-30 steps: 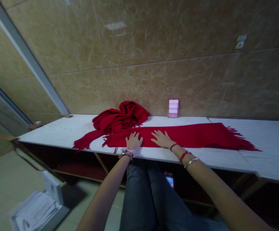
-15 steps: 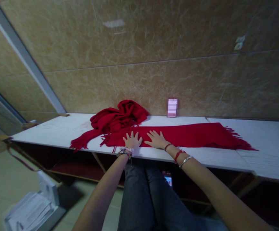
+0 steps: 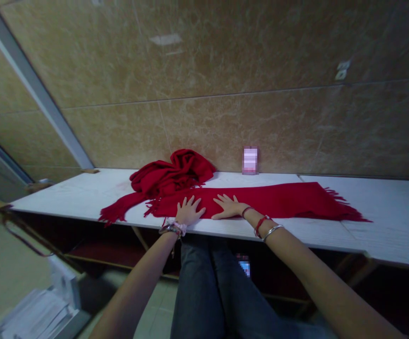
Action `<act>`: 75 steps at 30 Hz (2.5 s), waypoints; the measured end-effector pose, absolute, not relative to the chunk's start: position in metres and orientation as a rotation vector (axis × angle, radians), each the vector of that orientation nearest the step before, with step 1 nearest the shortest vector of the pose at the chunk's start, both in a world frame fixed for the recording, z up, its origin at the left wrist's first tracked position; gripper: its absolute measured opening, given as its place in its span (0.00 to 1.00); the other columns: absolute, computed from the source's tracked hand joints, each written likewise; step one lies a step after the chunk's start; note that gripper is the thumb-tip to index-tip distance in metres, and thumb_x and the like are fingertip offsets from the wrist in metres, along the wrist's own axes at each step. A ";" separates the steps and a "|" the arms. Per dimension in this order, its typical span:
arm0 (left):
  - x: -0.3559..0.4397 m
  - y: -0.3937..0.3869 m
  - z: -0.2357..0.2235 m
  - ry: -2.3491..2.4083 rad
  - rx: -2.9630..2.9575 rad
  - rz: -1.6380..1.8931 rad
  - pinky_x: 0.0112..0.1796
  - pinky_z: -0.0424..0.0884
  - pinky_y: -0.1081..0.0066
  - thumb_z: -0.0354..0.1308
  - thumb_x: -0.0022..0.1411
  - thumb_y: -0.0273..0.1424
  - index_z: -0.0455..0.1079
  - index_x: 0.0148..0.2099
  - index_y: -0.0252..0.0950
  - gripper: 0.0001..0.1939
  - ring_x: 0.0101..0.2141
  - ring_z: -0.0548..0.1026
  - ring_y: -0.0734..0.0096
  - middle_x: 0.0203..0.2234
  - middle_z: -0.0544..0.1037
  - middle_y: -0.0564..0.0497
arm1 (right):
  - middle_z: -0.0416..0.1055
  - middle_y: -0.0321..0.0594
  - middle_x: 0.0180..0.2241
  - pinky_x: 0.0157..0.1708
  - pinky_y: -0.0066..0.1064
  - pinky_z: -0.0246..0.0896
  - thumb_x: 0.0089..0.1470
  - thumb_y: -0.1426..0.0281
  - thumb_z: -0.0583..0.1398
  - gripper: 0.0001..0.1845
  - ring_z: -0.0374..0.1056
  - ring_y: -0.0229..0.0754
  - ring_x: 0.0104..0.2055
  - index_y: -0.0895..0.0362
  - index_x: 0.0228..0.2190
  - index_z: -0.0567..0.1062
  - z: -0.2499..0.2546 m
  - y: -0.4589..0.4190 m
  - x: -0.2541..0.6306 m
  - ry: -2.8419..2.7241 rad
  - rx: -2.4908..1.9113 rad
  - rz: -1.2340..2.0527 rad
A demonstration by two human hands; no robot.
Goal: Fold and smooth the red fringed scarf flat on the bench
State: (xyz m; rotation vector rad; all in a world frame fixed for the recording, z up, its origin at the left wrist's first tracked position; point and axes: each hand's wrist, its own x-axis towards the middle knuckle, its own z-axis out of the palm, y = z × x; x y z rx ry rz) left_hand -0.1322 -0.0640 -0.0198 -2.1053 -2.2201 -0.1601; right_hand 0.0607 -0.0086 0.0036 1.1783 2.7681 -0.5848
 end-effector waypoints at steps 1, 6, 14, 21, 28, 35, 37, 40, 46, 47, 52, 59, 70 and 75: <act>-0.133 -0.063 -0.019 -2.211 -2.100 -0.164 0.52 0.50 0.43 0.40 0.60 0.48 0.54 0.61 0.43 0.29 0.59 0.49 0.45 0.60 0.54 0.46 | 0.30 0.46 0.64 0.56 0.57 0.18 0.40 0.38 0.50 0.55 0.23 0.54 0.64 0.56 0.61 0.41 0.006 -0.006 0.062 2.768 1.160 -0.611; -0.142 -0.054 -0.006 -2.163 -2.019 -0.144 0.52 0.49 0.43 0.40 0.62 0.45 0.57 0.59 0.43 0.26 0.59 0.49 0.47 0.59 0.56 0.45 | 0.37 0.48 0.63 0.58 0.52 0.26 0.48 0.41 0.44 0.45 0.31 0.52 0.64 0.56 0.60 0.49 0.018 0.009 0.065 2.901 1.203 -0.572; -0.146 -0.058 -0.006 -2.473 -1.944 -0.076 0.52 0.50 0.43 0.36 0.62 0.47 0.50 0.62 0.44 0.29 0.60 0.44 0.46 0.62 0.45 0.46 | 0.46 0.45 0.62 0.57 0.54 0.32 0.57 0.53 0.44 0.31 0.38 0.52 0.63 0.54 0.57 0.56 -0.017 0.003 0.063 3.002 1.380 -0.234; -0.129 -0.051 0.005 -2.315 -1.985 -0.051 0.52 0.49 0.42 0.42 0.61 0.42 0.57 0.59 0.41 0.25 0.60 0.42 0.45 0.62 0.44 0.43 | 0.49 0.47 0.61 0.57 0.47 0.37 0.59 0.58 0.44 0.28 0.42 0.46 0.62 0.58 0.56 0.58 -0.009 0.004 0.067 3.171 1.466 -0.103; -0.106 -0.047 -0.016 -2.213 -2.144 -0.069 0.54 0.50 0.49 0.37 0.64 0.43 0.51 0.62 0.43 0.25 0.60 0.47 0.53 0.62 0.49 0.47 | 0.48 0.41 0.61 0.58 0.46 0.37 0.59 0.62 0.43 0.26 0.42 0.45 0.62 0.54 0.57 0.56 -0.020 0.007 0.093 2.929 1.531 -0.105; -0.110 -0.046 -0.014 -2.278 -2.158 -0.021 0.55 0.49 0.51 0.35 0.64 0.43 0.48 0.63 0.45 0.26 0.60 0.47 0.54 0.62 0.48 0.50 | 0.49 0.53 0.60 0.55 0.50 0.43 0.59 0.68 0.42 0.26 0.45 0.53 0.61 0.63 0.57 0.56 -0.024 0.034 0.176 2.662 1.931 -0.061; -0.108 -0.044 -0.009 -2.297 -2.157 -0.001 0.53 0.52 0.49 0.37 0.64 0.43 0.50 0.62 0.44 0.26 0.60 0.48 0.51 0.62 0.49 0.48 | 0.50 0.56 0.59 0.55 0.47 0.45 0.59 0.68 0.43 0.26 0.47 0.53 0.60 0.65 0.56 0.58 -0.019 0.042 0.189 2.640 1.976 -0.044; -0.096 -0.037 0.001 -2.271 -2.151 -0.007 0.52 0.51 0.45 0.39 0.63 0.41 0.53 0.61 0.41 0.25 0.59 0.47 0.47 0.61 0.50 0.45 | 0.50 0.57 0.59 0.55 0.43 0.45 0.59 0.66 0.44 0.27 0.46 0.52 0.61 0.66 0.57 0.56 -0.008 0.048 0.182 2.701 1.959 -0.007; -0.051 -0.019 -0.002 -2.127 -2.209 -0.209 0.54 0.51 0.49 0.35 0.64 0.43 0.52 0.61 0.42 0.26 0.60 0.45 0.53 0.62 0.46 0.47 | 0.47 0.47 0.61 0.56 0.40 0.44 0.60 0.62 0.43 0.27 0.43 0.48 0.62 0.59 0.58 0.54 -0.014 0.021 0.123 2.923 1.689 -0.012; -0.048 -0.017 -0.007 -2.142 -2.214 -0.208 0.54 0.51 0.49 0.35 0.64 0.43 0.52 0.61 0.42 0.26 0.60 0.46 0.54 0.62 0.48 0.47 | 0.48 0.47 0.61 0.56 0.43 0.43 0.60 0.62 0.43 0.27 0.44 0.48 0.62 0.58 0.58 0.55 -0.018 0.015 0.119 2.949 1.624 -0.027; -0.050 -0.016 -0.021 -2.180 -2.241 -0.154 0.55 0.48 0.50 0.34 0.64 0.43 0.51 0.62 0.41 0.27 0.60 0.48 0.56 0.62 0.50 0.49 | 0.50 0.44 0.60 0.57 0.42 0.42 0.60 0.64 0.43 0.25 0.45 0.44 0.61 0.57 0.57 0.57 -0.029 0.002 0.139 2.891 1.665 -0.017; -0.050 -0.014 -0.021 -2.190 -2.243 -0.171 0.55 0.48 0.50 0.34 0.64 0.43 0.50 0.62 0.41 0.27 0.60 0.47 0.57 0.62 0.49 0.50 | 0.53 0.54 0.58 0.55 0.44 0.43 0.58 0.69 0.44 0.25 0.48 0.48 0.60 0.64 0.56 0.59 -0.024 0.018 0.204 2.605 2.034 0.060; -0.051 -0.016 -0.020 -2.164 -2.214 -0.158 0.55 0.50 0.51 0.34 0.64 0.42 0.51 0.61 0.42 0.26 0.60 0.48 0.58 0.61 0.50 0.50 | 0.46 0.48 0.61 0.58 0.43 0.38 0.60 0.63 0.43 0.26 0.39 0.47 0.63 0.59 0.58 0.54 0.002 0.014 0.134 2.925 1.674 0.049; -0.052 -0.016 -0.020 -2.147 -2.214 -0.143 0.54 0.51 0.52 0.34 0.64 0.41 0.52 0.61 0.41 0.26 0.59 0.50 0.57 0.61 0.52 0.49 | 0.47 0.44 0.61 0.57 0.49 0.39 0.60 0.60 0.42 0.26 0.41 0.48 0.62 0.54 0.58 0.55 -0.018 0.024 0.140 2.809 1.655 -0.111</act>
